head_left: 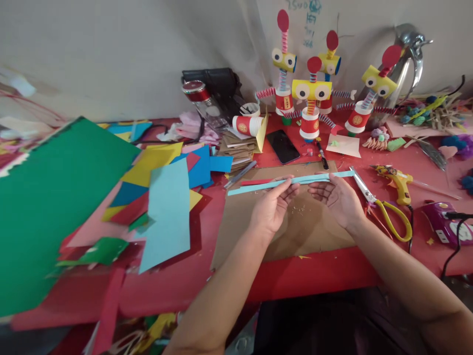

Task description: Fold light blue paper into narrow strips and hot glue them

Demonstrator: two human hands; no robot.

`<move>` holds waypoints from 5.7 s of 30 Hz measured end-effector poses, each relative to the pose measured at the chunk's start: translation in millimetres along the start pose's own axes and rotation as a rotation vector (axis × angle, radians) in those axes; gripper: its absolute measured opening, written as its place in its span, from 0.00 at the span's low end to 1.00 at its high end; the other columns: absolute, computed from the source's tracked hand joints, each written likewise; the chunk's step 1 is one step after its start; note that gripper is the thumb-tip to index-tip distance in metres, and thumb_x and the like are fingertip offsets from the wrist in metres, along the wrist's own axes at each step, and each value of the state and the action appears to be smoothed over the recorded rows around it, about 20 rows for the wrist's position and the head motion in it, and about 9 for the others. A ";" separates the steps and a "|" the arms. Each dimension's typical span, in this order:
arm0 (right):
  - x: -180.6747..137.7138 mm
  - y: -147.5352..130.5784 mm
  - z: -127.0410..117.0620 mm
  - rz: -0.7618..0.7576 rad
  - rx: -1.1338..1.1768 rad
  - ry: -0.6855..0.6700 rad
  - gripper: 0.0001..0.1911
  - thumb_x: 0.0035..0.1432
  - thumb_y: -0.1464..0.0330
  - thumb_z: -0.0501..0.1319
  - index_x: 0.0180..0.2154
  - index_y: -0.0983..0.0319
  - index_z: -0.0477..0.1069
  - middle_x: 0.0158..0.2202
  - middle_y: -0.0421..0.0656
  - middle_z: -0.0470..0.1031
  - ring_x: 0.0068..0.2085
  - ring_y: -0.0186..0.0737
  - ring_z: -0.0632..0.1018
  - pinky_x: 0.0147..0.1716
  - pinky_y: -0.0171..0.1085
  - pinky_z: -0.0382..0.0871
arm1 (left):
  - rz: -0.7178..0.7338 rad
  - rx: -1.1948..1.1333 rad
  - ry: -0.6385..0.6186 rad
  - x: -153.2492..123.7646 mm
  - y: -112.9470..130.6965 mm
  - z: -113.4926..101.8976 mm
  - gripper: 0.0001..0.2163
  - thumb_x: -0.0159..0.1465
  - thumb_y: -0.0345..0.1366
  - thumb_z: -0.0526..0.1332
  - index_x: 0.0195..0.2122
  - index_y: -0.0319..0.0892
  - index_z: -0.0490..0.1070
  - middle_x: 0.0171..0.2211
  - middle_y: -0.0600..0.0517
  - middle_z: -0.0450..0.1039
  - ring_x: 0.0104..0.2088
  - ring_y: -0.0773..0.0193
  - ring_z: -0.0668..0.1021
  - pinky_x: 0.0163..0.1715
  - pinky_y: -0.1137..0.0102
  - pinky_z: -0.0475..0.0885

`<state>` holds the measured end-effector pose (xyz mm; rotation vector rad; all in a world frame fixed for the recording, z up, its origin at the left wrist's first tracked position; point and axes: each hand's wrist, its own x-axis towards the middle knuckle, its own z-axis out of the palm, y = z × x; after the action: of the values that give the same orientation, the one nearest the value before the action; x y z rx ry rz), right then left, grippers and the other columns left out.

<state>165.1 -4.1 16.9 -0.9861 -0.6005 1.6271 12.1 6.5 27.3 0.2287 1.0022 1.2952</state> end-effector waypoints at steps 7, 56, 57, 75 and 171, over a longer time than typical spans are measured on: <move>0.1 0.3 0.1 -0.035 0.032 0.032 0.15 0.48 0.56 0.71 0.30 0.60 0.76 0.28 0.42 0.83 0.31 0.38 0.82 0.38 0.38 0.75 | -0.032 -0.029 0.047 -3.9 3.1 4.7 0.11 0.60 0.18 0.61 0.24 0.36 0.75 0.24 0.52 0.79 0.23 0.71 0.80 0.26 0.79 0.77; -4.9 10.9 6.4 -0.088 0.027 -0.007 0.12 0.36 0.61 0.78 0.25 0.56 0.81 0.24 0.37 0.80 0.26 0.30 0.76 0.32 0.33 0.72 | 0.023 0.058 -0.114 -5.6 -6.8 -3.3 0.10 0.45 0.26 0.76 0.20 0.41 0.75 0.19 0.56 0.76 0.21 0.71 0.77 0.25 0.77 0.74; -4.9 11.1 6.1 -0.085 0.032 -0.005 0.12 0.36 0.61 0.78 0.25 0.56 0.81 0.24 0.37 0.80 0.26 0.30 0.76 0.32 0.33 0.72 | 0.021 0.048 -0.109 -6.1 -6.7 -2.7 0.10 0.45 0.25 0.76 0.19 0.41 0.75 0.19 0.57 0.76 0.20 0.71 0.76 0.24 0.77 0.73; -3.8 -2.2 -2.6 -0.235 0.013 -0.067 0.12 0.37 0.70 0.76 0.24 0.51 0.76 0.35 0.33 0.77 0.36 0.32 0.74 0.40 0.37 0.69 | 0.338 0.227 -0.198 -8.7 2.1 -8.8 0.11 0.44 0.19 0.72 0.19 0.43 0.77 0.29 0.53 0.79 0.33 0.67 0.79 0.35 0.74 0.72; -69.2 -55.4 -73.6 -0.333 -0.584 0.290 0.16 0.48 0.61 0.70 0.37 0.57 0.69 0.30 0.38 0.76 0.28 0.36 0.77 0.27 0.36 0.73 | 0.353 1.806 -0.393 -1.0 -10.9 -16.3 0.09 0.62 0.25 0.56 0.31 0.42 0.73 0.33 0.51 0.76 0.32 0.63 0.77 0.34 0.69 0.69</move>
<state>261.4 -62.0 42.6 -1.4261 -1.0065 1.0016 8.0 -3.9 11.2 1.9835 1.5339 0.2092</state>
